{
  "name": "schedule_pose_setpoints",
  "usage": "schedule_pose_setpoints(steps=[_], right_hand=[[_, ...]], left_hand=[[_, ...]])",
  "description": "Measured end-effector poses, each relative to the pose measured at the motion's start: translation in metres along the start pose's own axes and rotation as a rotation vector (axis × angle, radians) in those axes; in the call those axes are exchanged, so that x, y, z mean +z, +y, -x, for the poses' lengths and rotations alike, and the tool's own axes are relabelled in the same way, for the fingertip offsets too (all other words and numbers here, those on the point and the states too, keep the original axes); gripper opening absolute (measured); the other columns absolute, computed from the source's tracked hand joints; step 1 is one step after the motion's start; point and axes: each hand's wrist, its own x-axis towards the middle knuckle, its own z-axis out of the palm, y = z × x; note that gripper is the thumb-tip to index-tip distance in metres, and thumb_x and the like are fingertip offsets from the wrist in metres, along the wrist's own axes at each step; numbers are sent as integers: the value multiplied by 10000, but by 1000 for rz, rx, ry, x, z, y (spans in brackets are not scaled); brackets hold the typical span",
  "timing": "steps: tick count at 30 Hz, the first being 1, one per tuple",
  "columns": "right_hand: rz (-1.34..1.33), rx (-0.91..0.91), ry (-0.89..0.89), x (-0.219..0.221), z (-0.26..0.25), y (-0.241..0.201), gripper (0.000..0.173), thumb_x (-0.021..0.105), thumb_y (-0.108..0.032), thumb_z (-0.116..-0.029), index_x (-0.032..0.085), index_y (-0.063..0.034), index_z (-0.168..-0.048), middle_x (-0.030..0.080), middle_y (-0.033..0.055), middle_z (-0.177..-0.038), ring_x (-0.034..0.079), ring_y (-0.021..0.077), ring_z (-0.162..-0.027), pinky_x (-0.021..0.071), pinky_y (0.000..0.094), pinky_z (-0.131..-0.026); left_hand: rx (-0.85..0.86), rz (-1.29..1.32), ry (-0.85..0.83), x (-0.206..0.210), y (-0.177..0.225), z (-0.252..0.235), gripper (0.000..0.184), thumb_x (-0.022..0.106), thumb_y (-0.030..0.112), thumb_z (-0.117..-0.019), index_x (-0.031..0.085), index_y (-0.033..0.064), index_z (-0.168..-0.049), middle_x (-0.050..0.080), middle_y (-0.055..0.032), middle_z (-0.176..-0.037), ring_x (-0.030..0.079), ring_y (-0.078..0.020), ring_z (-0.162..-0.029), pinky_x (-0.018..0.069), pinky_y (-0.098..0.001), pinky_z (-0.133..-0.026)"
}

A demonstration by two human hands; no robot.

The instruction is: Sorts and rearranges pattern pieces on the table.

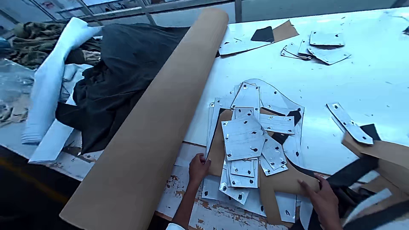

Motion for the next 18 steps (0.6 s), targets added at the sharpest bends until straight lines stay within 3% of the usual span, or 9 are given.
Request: schedule_pose_setpoints(steps=[6, 9, 12, 14, 18], right_hand=[[-125, 13, -43, -5, -8, -2, 679, 793, -195, -871, 488, 50, -1425, 583, 312, -1313, 570, 417, -1219, 448, 602, -1014], [0, -48, -37, -2, -11, 2, 654, 760, -239, -909, 505, 78, -1420, 545, 340, -1370, 518, 460, -1298, 387, 622, -1090], [162, -105, 24, 4, -11, -4, 674, 757, -272, -896, 524, 130, -1385, 488, 418, -1369, 451, 565, -1309, 307, 682, -1109], [177, -75, 35, 5, -9, -6, 697, 770, -262, -887, 510, 134, -1398, 472, 423, -1379, 450, 561, -1311, 325, 664, -1111], [214, 11, 1, 1, -13, -15, 758, 799, -298, -860, 489, 100, -1425, 516, 383, -1373, 491, 517, -1310, 366, 637, -1110]], left_hand=[[-27, 90, -125, -6, -1, 4, 402, 762, 155, -930, 621, -63, -1236, 651, -216, -1053, 625, -334, -955, 520, -525, -882], [21, -58, -124, -4, -7, 8, 399, 770, 191, -912, 644, -29, -1219, 631, -243, -1174, 630, -374, -1077, 515, -548, -959], [32, -126, -122, -2, 1, 23, 454, 704, 232, -945, 610, -25, -1307, 613, -252, -1271, 613, -382, -1183, 498, -526, -1026], [6, -33, -125, 2, 3, 31, 504, 704, 219, -937, 552, -38, -1343, 655, -258, -1205, 648, -393, -1127, 516, -555, -978], [0, 232, -163, 9, -9, 26, 667, 755, 142, -910, 429, -72, -1451, 634, -324, -1243, 638, -446, -1164, 507, -592, -1009]])
